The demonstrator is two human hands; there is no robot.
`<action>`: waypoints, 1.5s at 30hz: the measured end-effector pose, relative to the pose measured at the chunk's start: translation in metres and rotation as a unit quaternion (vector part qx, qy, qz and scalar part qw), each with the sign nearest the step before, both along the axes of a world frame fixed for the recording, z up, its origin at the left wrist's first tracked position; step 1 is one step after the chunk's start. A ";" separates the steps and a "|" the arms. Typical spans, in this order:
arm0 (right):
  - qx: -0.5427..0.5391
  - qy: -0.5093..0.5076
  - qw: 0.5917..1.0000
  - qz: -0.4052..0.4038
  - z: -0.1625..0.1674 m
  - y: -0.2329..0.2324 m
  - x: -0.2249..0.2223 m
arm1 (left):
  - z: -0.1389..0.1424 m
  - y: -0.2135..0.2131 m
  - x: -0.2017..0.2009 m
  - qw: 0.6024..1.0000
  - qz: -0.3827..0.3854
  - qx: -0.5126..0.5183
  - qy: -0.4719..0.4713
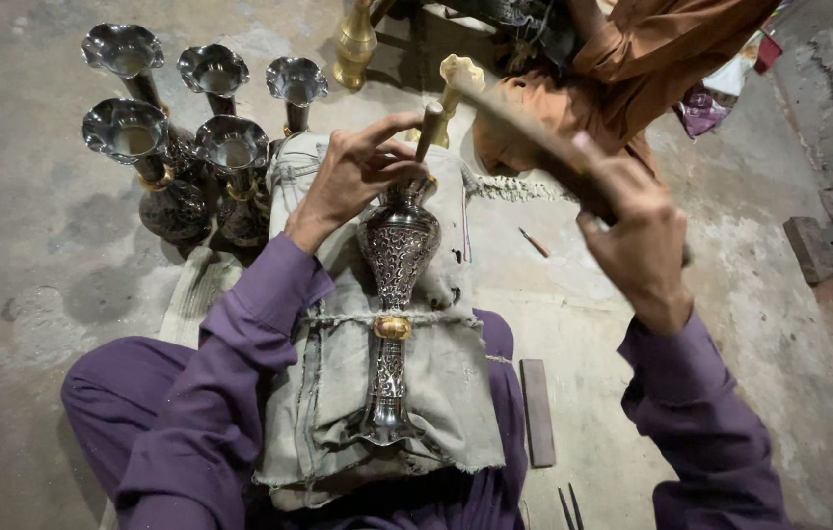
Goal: The person sits cross-legged on the floor with an engraved silver vase braced against a cloth pad on their lap. They hold a small punch against the vase's surface with one hand and repeatedly strike it with a wooden mallet held in the other hand, repositioning the punch around the vase's decorated body as they work.
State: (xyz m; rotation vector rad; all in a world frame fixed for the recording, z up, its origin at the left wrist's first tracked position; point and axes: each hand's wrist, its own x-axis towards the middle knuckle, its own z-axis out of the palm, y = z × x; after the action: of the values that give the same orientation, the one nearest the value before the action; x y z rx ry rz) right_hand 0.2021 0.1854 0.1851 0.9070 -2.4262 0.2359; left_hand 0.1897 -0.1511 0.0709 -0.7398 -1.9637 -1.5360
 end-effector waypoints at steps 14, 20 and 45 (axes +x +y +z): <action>0.048 0.024 0.999 0.006 0.035 -0.011 0.002 | -0.001 0.003 0.001 0.999 -0.019 0.030 -0.013; 0.046 0.037 0.998 0.013 0.033 -0.015 0.008 | -0.002 0.003 -0.005 1.000 -0.004 0.005 -0.002; -0.023 0.036 0.999 -0.015 0.016 -0.006 -0.004 | -0.002 0.001 -0.004 0.999 -0.040 0.017 -0.032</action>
State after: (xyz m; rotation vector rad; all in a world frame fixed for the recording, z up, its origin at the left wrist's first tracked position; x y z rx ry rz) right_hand 0.1984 0.1794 0.2016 0.8446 -2.3556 0.2430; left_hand 0.1854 -0.1505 0.0686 -0.7735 -1.9693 -1.6555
